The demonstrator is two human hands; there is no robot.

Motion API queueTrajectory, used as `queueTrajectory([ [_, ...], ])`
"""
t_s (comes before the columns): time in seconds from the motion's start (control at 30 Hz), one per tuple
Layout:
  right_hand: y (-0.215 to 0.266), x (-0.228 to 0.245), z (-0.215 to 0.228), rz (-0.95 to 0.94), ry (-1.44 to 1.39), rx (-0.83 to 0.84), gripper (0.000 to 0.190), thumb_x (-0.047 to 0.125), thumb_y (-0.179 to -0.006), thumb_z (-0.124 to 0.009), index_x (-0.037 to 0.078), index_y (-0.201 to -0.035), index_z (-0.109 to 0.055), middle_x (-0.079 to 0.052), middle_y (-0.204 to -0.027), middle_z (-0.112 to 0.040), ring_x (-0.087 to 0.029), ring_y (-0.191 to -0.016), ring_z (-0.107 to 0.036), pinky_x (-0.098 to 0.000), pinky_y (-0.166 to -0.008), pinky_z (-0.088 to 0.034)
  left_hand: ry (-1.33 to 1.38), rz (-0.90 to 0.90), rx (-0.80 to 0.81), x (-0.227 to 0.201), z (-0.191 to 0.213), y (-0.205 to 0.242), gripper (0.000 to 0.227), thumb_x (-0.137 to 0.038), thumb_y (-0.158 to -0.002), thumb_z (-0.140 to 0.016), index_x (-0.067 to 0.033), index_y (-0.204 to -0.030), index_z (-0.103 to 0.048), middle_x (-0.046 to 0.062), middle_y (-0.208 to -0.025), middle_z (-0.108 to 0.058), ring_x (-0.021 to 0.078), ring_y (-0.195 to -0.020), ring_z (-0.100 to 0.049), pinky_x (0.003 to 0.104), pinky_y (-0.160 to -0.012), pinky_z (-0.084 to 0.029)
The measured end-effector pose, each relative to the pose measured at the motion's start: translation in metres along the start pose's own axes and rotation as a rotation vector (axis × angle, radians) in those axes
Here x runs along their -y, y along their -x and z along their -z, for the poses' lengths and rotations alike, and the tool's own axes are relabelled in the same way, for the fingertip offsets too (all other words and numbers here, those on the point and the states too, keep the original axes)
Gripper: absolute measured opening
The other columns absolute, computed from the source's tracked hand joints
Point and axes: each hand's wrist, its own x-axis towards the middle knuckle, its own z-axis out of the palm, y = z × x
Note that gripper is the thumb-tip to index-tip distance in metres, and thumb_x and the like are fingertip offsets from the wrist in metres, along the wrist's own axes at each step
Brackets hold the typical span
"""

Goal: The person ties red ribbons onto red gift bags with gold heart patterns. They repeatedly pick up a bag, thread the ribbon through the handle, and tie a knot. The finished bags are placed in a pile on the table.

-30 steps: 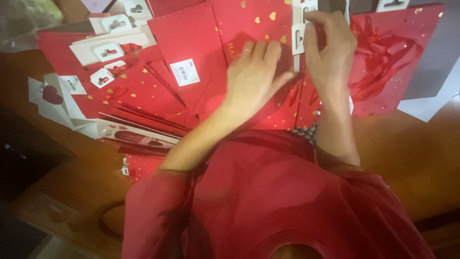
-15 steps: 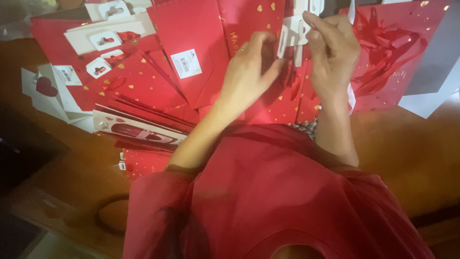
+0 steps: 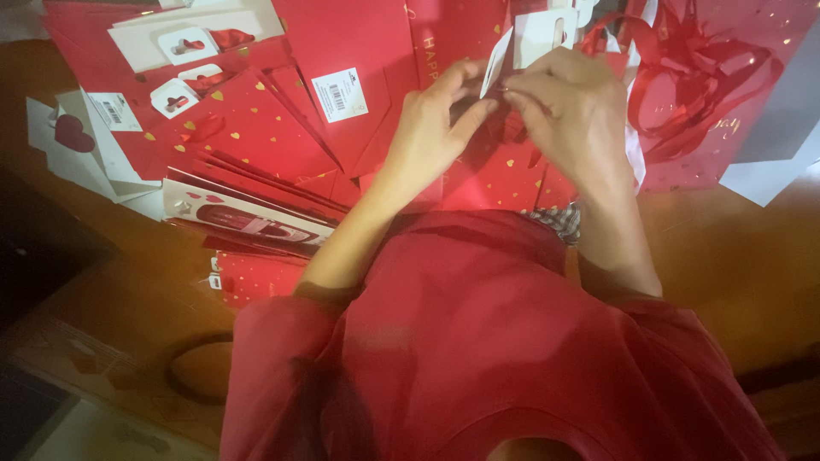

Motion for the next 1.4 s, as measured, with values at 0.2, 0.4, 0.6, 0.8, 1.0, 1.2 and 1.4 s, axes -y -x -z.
queueTrajectory([
  [0.2,0.003,-0.003,-0.002,-0.050,0.044,0.010,0.010,0.000,-0.091,-0.077,-0.001,-0.092,-0.068,-0.010,-0.095,-0.064,-0.030,-0.087,-0.065,-0.0408,-0.078,-0.050,0.000,-0.075,0.033,-0.007,0.004,0.002,0.029,-0.012,-0.099,-0.072,-0.0029,-0.126,-0.066,0.013,-0.122,-0.075,0.0260,-0.114,-0.076,0.035,-0.097,-0.061],
  [0.4,0.003,0.007,0.009,-0.141,-0.050,0.089,0.015,0.002,-0.102,-0.074,-0.005,-0.092,-0.065,-0.015,-0.098,-0.062,-0.034,-0.092,-0.064,-0.0410,-0.078,-0.049,-0.103,-0.075,-0.112,-0.006,-0.011,-0.003,0.015,-0.013,-0.094,-0.076,-0.0049,-0.105,-0.070,0.007,-0.106,-0.078,0.0213,-0.092,-0.079,0.030,-0.075,-0.062],
  [0.6,0.004,0.007,0.010,-0.114,-0.243,0.049,0.020,-0.001,-0.092,-0.057,-0.005,-0.109,-0.065,-0.015,-0.102,-0.060,-0.034,-0.093,-0.061,-0.0430,-0.085,-0.049,-0.205,-0.189,-0.158,0.000,-0.015,-0.001,0.010,-0.011,-0.096,-0.075,-0.0078,-0.102,-0.068,0.005,-0.095,-0.076,0.0201,-0.083,-0.075,0.031,-0.071,-0.059],
  [0.8,0.013,-0.016,-0.022,-0.374,-0.141,-0.098,0.016,0.013,-0.110,-0.068,-0.001,-0.105,-0.068,-0.011,-0.088,-0.064,-0.023,-0.075,-0.059,-0.0370,-0.069,-0.043,0.005,-0.020,-0.055,-0.007,0.004,-0.004,0.011,-0.014,-0.103,-0.069,-0.0062,-0.109,-0.064,0.009,-0.104,-0.079,0.0180,-0.088,-0.075,0.033,-0.078,-0.060],
  [1.0,0.019,-0.025,-0.022,-0.322,-0.234,-0.107,0.011,0.006,-0.106,-0.065,-0.002,-0.101,-0.071,-0.009,-0.091,-0.066,-0.018,-0.079,-0.061,-0.0338,-0.072,-0.045,0.825,-0.111,-0.088,0.000,0.048,-0.019,0.017,-0.018,-0.112,-0.065,-0.0053,-0.117,-0.054,0.021,-0.127,-0.074,0.0312,-0.118,-0.074,0.042,-0.103,-0.064],
  [1.2,0.009,-0.006,-0.013,-0.288,-0.367,-0.185,0.042,-0.002,-0.101,-0.060,-0.005,-0.142,-0.049,-0.014,-0.120,-0.059,-0.019,-0.101,-0.064,-0.0313,-0.085,-0.054,1.110,-0.010,0.016,-0.002,0.039,-0.029,0.029,-0.023,-0.113,-0.064,-0.0019,-0.131,-0.056,0.018,-0.126,-0.071,0.0317,-0.119,-0.071,0.045,-0.109,-0.057],
  [1.4,0.001,0.008,-0.010,-0.259,-0.287,-0.269,0.044,-0.001,-0.107,-0.065,0.005,-0.147,-0.049,-0.014,-0.138,-0.050,-0.022,-0.122,-0.055,-0.0279,-0.092,-0.057,1.070,-0.069,0.066,-0.011,0.038,-0.037,0.024,-0.024,-0.117,-0.061,-0.0023,-0.127,-0.063,0.012,-0.117,-0.072,0.0253,-0.117,-0.071,0.040,-0.105,-0.056],
])
